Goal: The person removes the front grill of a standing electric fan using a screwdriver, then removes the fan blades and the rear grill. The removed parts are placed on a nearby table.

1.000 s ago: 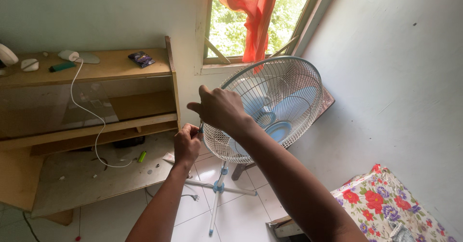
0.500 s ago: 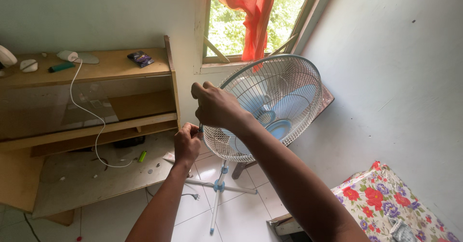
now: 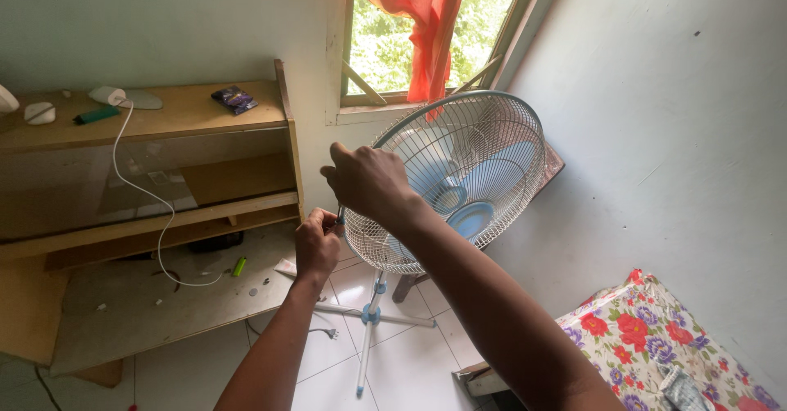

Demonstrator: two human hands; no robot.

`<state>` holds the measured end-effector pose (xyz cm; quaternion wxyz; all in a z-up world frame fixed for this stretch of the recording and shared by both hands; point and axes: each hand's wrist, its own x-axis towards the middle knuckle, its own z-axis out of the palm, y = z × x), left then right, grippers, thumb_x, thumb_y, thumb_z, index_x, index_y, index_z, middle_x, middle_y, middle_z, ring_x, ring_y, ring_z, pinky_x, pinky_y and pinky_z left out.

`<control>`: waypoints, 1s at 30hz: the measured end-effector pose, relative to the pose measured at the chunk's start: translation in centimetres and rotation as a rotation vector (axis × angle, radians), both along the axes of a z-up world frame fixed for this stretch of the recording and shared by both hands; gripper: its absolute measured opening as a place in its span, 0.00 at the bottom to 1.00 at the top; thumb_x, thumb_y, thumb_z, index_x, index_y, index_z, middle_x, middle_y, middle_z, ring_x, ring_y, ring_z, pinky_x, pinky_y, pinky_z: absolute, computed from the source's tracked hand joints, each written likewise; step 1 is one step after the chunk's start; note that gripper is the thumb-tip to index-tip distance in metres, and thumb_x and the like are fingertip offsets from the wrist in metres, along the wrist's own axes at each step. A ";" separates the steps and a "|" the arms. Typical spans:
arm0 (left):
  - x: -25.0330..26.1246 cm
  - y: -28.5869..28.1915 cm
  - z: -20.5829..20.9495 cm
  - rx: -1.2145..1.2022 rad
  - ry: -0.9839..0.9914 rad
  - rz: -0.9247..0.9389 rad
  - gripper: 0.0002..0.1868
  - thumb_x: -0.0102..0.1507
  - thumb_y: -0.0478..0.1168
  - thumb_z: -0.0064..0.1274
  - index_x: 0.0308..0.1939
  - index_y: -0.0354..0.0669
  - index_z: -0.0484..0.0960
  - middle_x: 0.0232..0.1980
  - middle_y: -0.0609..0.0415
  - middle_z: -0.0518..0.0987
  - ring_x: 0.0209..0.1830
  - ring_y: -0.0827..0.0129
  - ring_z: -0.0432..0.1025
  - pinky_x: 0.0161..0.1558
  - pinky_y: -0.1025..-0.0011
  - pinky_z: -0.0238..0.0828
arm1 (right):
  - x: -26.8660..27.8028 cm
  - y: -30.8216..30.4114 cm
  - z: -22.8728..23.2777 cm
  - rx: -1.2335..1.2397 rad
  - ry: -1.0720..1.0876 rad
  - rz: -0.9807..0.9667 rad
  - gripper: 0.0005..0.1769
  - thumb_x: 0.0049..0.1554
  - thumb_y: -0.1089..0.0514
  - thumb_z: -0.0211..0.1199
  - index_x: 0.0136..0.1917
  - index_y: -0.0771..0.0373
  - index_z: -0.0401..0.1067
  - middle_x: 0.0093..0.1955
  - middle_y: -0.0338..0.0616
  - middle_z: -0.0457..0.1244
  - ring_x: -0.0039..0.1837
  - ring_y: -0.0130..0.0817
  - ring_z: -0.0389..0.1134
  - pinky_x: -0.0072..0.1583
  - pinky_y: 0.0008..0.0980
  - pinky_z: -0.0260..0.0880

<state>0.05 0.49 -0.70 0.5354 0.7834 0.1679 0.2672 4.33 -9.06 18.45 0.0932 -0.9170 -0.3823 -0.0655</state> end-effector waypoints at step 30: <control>0.2 0.4 -0.2 0.037 0.032 -0.014 0.05 0.62 0.33 0.61 0.37 0.37 0.79 0.34 0.49 0.84 0.32 0.65 0.80 0.37 0.68 0.77 | 0.2 -0.1 -1.1 0.286 0.122 0.143 0.18 0.58 0.57 0.67 0.52 0.69 0.62 0.44 0.59 0.66 0.47 0.53 0.71 0.49 0.47 0.71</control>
